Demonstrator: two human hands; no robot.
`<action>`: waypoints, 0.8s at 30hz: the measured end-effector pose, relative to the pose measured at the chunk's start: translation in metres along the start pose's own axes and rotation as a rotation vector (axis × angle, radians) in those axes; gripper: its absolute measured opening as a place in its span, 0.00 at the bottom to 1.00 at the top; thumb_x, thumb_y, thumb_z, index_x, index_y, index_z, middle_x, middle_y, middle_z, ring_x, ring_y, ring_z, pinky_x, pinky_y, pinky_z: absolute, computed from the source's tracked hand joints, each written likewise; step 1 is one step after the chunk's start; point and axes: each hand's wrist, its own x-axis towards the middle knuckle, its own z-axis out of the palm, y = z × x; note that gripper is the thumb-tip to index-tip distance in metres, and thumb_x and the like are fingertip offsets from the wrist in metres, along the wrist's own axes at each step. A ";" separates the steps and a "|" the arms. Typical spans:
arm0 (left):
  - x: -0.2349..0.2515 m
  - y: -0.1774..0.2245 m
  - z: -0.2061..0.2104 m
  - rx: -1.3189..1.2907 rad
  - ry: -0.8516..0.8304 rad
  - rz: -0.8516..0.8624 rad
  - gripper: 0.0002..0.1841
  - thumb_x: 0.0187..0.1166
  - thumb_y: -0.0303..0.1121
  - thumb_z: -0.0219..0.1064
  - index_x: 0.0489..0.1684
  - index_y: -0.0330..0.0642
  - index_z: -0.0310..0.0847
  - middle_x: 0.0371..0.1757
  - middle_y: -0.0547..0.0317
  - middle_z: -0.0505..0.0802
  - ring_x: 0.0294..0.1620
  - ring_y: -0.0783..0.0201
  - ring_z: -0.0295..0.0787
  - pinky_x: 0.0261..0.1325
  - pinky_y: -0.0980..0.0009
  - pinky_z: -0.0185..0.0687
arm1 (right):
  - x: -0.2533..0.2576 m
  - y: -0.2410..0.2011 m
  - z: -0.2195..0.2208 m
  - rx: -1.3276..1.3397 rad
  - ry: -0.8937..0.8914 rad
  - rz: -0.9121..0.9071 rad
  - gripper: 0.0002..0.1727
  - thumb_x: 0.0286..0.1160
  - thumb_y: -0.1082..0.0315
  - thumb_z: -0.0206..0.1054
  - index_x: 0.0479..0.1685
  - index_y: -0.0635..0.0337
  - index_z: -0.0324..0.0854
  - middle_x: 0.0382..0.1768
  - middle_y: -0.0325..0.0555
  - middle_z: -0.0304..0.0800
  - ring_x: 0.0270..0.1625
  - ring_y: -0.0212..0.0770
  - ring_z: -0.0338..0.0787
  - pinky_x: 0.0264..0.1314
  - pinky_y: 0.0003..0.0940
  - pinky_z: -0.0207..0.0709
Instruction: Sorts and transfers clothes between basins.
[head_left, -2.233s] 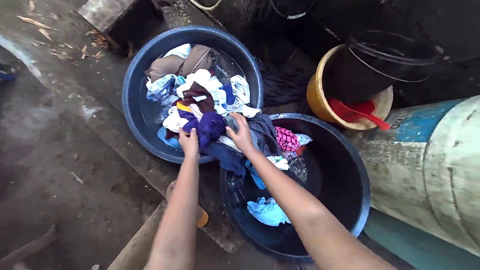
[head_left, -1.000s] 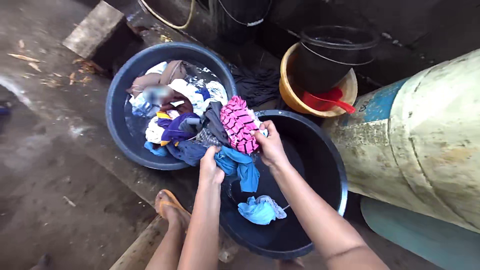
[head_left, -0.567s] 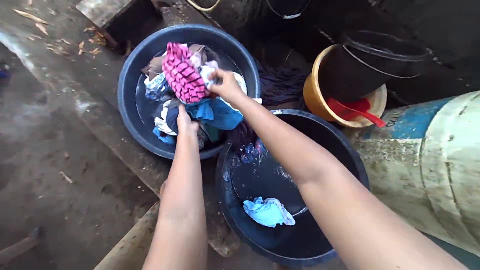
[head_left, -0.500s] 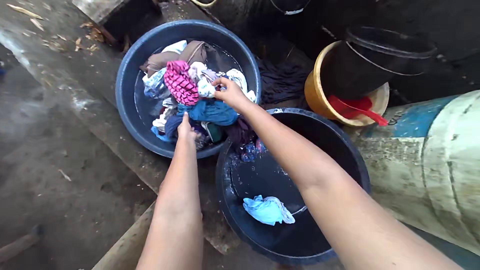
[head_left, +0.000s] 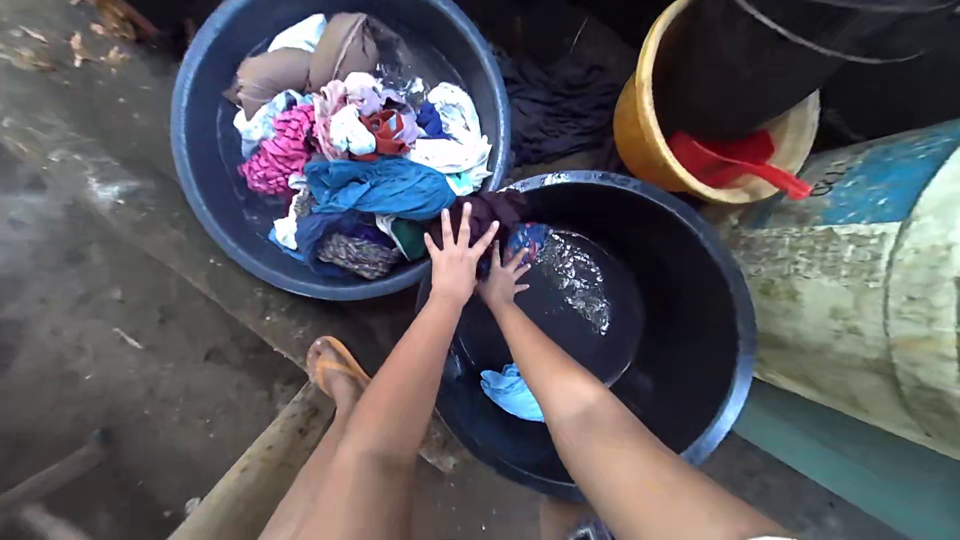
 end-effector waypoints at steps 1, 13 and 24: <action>0.002 -0.008 0.004 0.061 -0.016 0.042 0.62 0.54 0.21 0.85 0.94 0.78 0.54 0.98 0.47 0.39 0.95 0.26 0.25 0.76 0.16 0.52 | 0.007 -0.007 0.005 -0.037 0.004 0.027 0.69 0.54 0.43 0.86 0.99 0.34 0.37 0.94 0.69 0.12 0.92 0.83 0.27 0.78 0.89 0.46; -0.014 0.000 -0.123 -0.485 0.462 -0.164 0.17 0.66 0.30 0.80 0.54 0.42 0.90 0.64 0.34 0.86 0.57 0.38 0.89 0.54 0.39 0.86 | -0.066 -0.010 -0.140 0.643 -0.058 -0.242 0.19 0.79 0.68 0.63 0.65 0.66 0.80 0.66 0.70 0.74 0.53 0.56 0.86 0.51 0.52 0.84; -0.022 -0.052 -0.190 -0.346 0.302 -0.336 0.50 0.69 0.39 0.81 0.95 0.55 0.53 0.93 0.21 0.39 0.86 0.16 0.51 0.73 0.23 0.65 | -0.069 -0.115 -0.248 0.296 0.035 -0.969 0.40 0.72 0.55 0.78 0.83 0.62 0.69 0.85 0.67 0.64 0.82 0.59 0.73 0.80 0.54 0.72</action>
